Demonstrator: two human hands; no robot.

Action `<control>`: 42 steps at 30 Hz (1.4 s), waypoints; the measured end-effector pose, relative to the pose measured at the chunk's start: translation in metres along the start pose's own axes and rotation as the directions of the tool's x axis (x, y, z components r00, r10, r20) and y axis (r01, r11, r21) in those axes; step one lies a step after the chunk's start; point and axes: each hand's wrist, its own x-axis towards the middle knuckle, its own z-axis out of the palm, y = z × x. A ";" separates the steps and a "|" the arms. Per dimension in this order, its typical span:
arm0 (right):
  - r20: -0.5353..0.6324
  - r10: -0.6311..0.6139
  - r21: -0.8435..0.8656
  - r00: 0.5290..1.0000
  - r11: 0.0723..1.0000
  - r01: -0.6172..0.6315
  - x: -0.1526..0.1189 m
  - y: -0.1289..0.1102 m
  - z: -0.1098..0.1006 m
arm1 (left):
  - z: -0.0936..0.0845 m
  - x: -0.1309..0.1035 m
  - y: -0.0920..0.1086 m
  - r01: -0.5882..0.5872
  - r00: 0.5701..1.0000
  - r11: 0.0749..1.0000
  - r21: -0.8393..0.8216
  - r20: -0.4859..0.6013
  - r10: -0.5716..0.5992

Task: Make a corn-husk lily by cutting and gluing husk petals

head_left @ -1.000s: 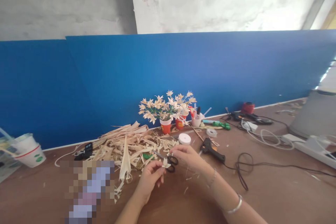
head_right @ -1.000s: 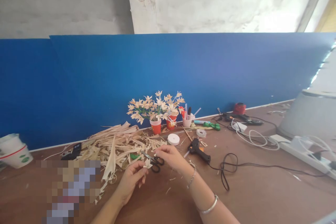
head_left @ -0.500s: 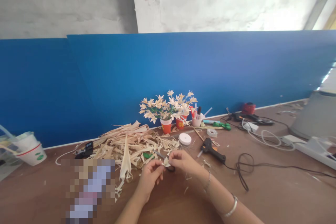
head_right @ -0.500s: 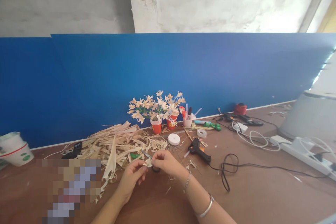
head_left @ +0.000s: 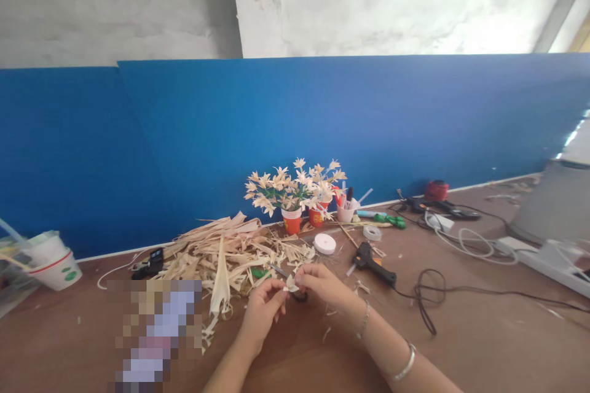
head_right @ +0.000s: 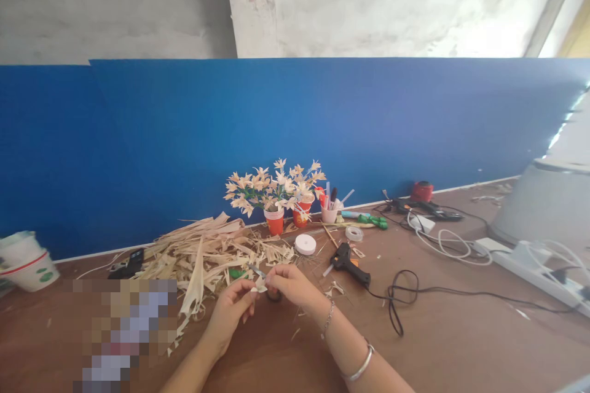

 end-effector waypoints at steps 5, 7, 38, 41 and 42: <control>0.040 -0.005 0.007 0.999 1.000 0.005 -0.001 -0.003 0.000 | 0.000 -0.001 0.001 -0.014 1.000 1.000 -0.007 0.006 0.014; 0.073 0.001 0.016 0.997 1.000 -0.002 -0.002 -0.002 0.000 | -0.001 0.000 0.001 -0.013 1.000 1.000 0.004 0.007 0.013; 0.095 0.059 -0.038 0.994 0.998 -0.056 -0.003 0.000 0.000 | -0.001 -0.005 0.007 0.093 0.988 0.978 -0.186 0.138 -0.068; 0.102 0.054 -0.025 0.993 0.998 -0.052 -0.003 0.001 0.000 | -0.001 -0.005 0.007 0.099 0.986 0.975 -0.200 0.149 -0.070; 0.105 0.053 -0.022 0.993 0.998 -0.051 -0.003 0.001 0.000 | -0.001 -0.005 0.007 0.103 0.986 0.974 -0.203 0.151 -0.073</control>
